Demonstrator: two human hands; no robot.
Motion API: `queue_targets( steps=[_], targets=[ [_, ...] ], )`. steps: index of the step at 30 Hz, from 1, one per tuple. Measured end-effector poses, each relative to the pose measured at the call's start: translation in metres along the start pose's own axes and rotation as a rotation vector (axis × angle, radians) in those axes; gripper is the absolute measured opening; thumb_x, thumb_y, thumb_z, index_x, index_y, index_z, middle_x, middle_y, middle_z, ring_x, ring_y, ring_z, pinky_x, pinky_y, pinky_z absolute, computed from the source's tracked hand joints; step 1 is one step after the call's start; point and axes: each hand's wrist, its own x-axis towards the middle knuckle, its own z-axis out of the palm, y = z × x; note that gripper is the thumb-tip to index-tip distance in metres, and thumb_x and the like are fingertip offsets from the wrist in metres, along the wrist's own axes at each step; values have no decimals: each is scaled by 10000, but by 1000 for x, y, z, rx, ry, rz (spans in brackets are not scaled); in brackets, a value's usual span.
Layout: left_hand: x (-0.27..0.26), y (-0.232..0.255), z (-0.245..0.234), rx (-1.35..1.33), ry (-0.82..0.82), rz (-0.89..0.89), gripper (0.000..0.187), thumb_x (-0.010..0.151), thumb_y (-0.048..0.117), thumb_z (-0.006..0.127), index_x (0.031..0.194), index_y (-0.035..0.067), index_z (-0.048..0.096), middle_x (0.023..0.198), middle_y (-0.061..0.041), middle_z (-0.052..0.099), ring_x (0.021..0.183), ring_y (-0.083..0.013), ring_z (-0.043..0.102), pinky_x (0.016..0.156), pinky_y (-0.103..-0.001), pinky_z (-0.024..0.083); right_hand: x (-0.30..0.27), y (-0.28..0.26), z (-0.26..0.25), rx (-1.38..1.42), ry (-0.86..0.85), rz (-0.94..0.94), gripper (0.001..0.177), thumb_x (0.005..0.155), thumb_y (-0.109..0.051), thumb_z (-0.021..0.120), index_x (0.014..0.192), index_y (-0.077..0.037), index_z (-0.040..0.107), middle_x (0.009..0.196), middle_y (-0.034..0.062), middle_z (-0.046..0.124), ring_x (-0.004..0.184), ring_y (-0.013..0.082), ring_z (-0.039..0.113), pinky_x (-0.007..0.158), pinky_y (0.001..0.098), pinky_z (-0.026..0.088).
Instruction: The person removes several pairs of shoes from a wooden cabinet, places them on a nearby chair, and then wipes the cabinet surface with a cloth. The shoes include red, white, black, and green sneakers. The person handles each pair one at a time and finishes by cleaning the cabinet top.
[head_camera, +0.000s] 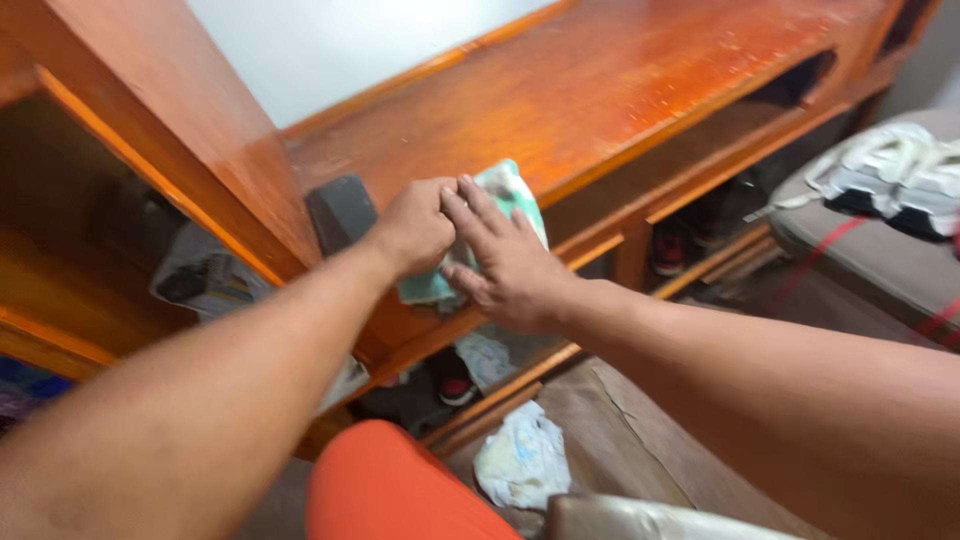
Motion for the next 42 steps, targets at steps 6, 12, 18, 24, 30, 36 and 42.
queue_targets(
  steps=[6, 12, 18, 24, 30, 36, 42],
  targets=[
    [-41, -2, -12, 333, -80, 26, 691, 871, 309, 704, 1467, 53, 463, 1516, -238, 425, 1431, -390, 350, 1166, -460, 288, 21, 62, 33, -421, -138, 284, 640, 978, -555, 435, 1539, -251, 398, 1653, 118, 212, 1554, 326, 111, 1100, 796, 15],
    [-51, 33, 5, 684, -316, -59, 1016, 846, 492, 717, 1587, 89, 152, 1659, -206, 116, 1550, -373, 40, 1230, -527, 24, -8, 107, -67, -512, -1, 333, 651, 963, -523, 520, 1529, -207, 463, 1650, 148, 300, 1536, 370, 197, 1149, 786, 33],
    [-48, 61, -2, 779, -373, -87, 1019, 843, 458, 716, 1598, 104, 131, 1668, -200, 105, 1551, -360, 56, 1218, -579, 25, -14, 123, -34, -424, -57, -79, 693, 967, -590, 552, 1495, -152, 454, 1614, 229, 277, 1506, 413, 155, 1114, 762, -9],
    [-51, 44, -2, 747, -345, -66, 1021, 828, 422, 725, 1602, 92, 146, 1669, -219, 126, 1539, -372, 82, 1206, -589, 34, 18, 180, -48, -429, 196, 463, 685, 1072, -567, 452, 1562, -89, 429, 1667, 151, 350, 1627, 305, 177, 1221, 797, -39],
    [-46, 39, 3, 739, -335, -67, 1013, 836, 441, 696, 1609, 96, 139, 1672, -229, 128, 1522, -370, 94, 1194, -586, 42, 33, 198, -59, -464, 325, 752, 689, 952, -548, 546, 1435, -58, 507, 1569, 241, 344, 1507, 441, 161, 1053, 830, -12],
    [-46, 39, 7, 748, -334, -30, 1000, 825, 453, 695, 1567, 67, 145, 1643, -241, 135, 1513, -371, 105, 1184, -586, 58, -16, 196, -62, -534, 138, -31, 748, 759, -303, 714, 1428, -21, 534, 1641, 232, 410, 1578, 439, 267, 1141, 819, 59],
    [-59, 47, 5, 745, -308, -20, 991, 828, 446, 691, 1580, 68, 168, 1631, -237, 164, 1525, -384, 125, 1193, -591, 75, -32, 193, -76, -405, 306, 76, 671, 780, -83, 643, 1437, -102, 509, 1547, 204, 435, 1527, 450, 299, 1170, 821, 115]
  ],
)
